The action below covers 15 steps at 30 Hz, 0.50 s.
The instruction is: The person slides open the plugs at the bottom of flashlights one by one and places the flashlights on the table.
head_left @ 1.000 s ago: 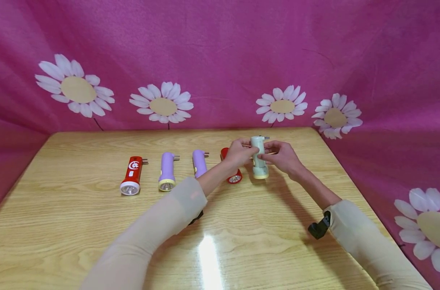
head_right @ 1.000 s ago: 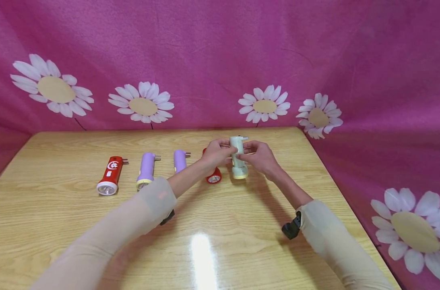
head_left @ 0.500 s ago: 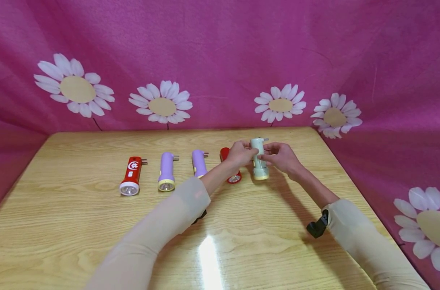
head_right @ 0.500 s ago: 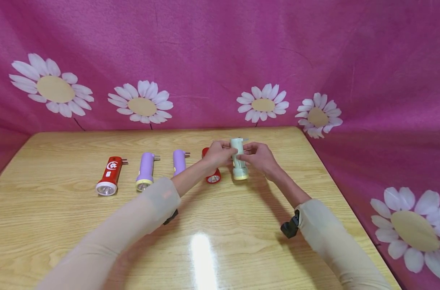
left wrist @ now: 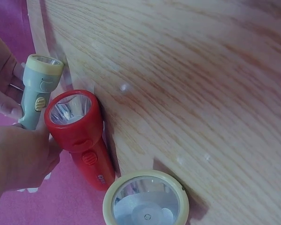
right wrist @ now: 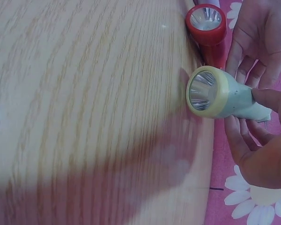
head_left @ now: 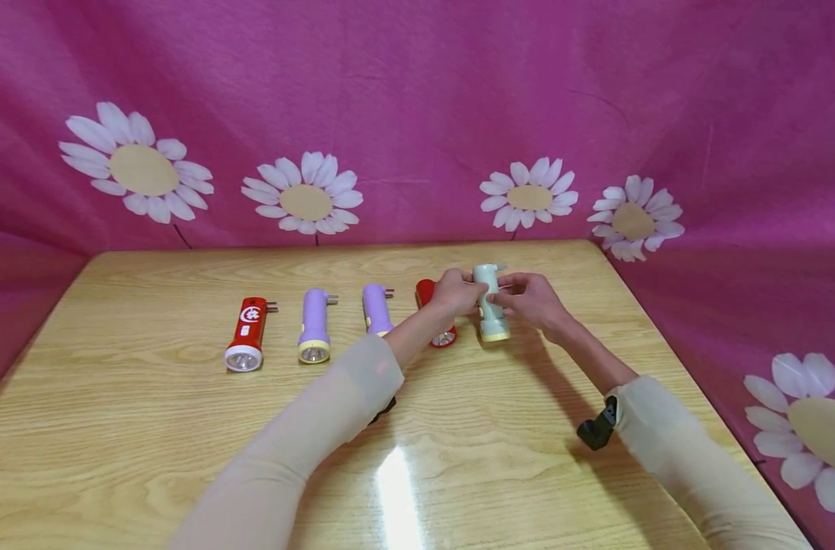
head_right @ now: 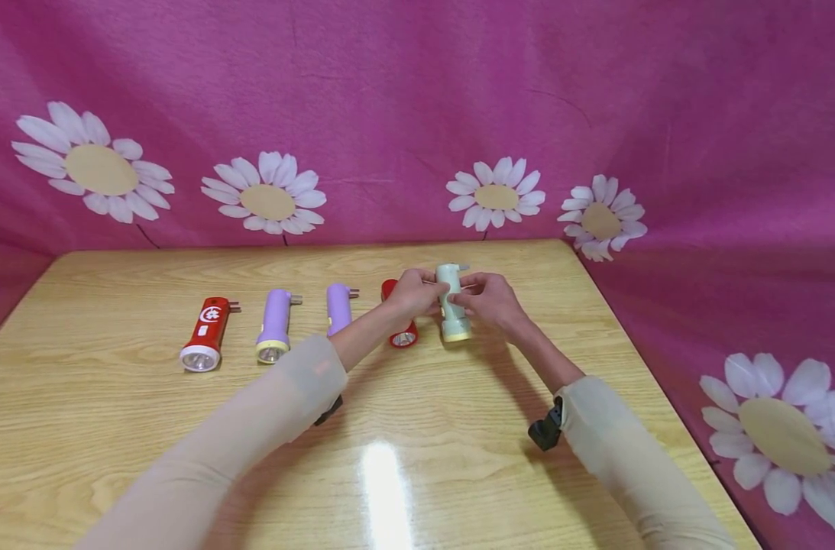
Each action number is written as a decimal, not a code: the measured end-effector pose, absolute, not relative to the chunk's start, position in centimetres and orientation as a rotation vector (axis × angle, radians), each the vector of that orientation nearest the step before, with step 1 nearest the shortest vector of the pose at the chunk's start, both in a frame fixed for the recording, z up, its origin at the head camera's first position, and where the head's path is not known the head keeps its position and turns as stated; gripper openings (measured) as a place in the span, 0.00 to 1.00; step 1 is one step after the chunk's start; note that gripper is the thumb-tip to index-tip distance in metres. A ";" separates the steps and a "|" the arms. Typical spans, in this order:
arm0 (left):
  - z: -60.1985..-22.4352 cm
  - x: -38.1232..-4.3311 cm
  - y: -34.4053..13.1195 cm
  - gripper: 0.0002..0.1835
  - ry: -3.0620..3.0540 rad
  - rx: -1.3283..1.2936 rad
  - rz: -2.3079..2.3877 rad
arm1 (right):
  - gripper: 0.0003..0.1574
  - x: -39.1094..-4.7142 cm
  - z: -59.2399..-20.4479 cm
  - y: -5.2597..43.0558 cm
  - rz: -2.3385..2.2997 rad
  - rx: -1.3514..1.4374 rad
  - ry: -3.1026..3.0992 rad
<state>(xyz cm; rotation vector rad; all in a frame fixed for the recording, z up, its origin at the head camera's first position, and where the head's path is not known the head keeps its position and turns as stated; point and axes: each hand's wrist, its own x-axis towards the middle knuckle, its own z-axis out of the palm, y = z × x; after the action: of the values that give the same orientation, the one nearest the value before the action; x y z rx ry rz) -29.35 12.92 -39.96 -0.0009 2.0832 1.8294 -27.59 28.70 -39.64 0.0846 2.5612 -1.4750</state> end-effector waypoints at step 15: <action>-40.0 -29.7 13.0 0.15 2.097 -0.054 1.831 | 0.26 -27.8 -39.6 28.5 -1.461 0.098 2.537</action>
<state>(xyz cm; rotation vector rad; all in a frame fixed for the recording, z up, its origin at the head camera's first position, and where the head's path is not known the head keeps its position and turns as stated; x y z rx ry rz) -29.71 13.01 -39.99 -0.0541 2.0972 1.8305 -27.83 28.50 -39.62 0.0975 2.5374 -1.4609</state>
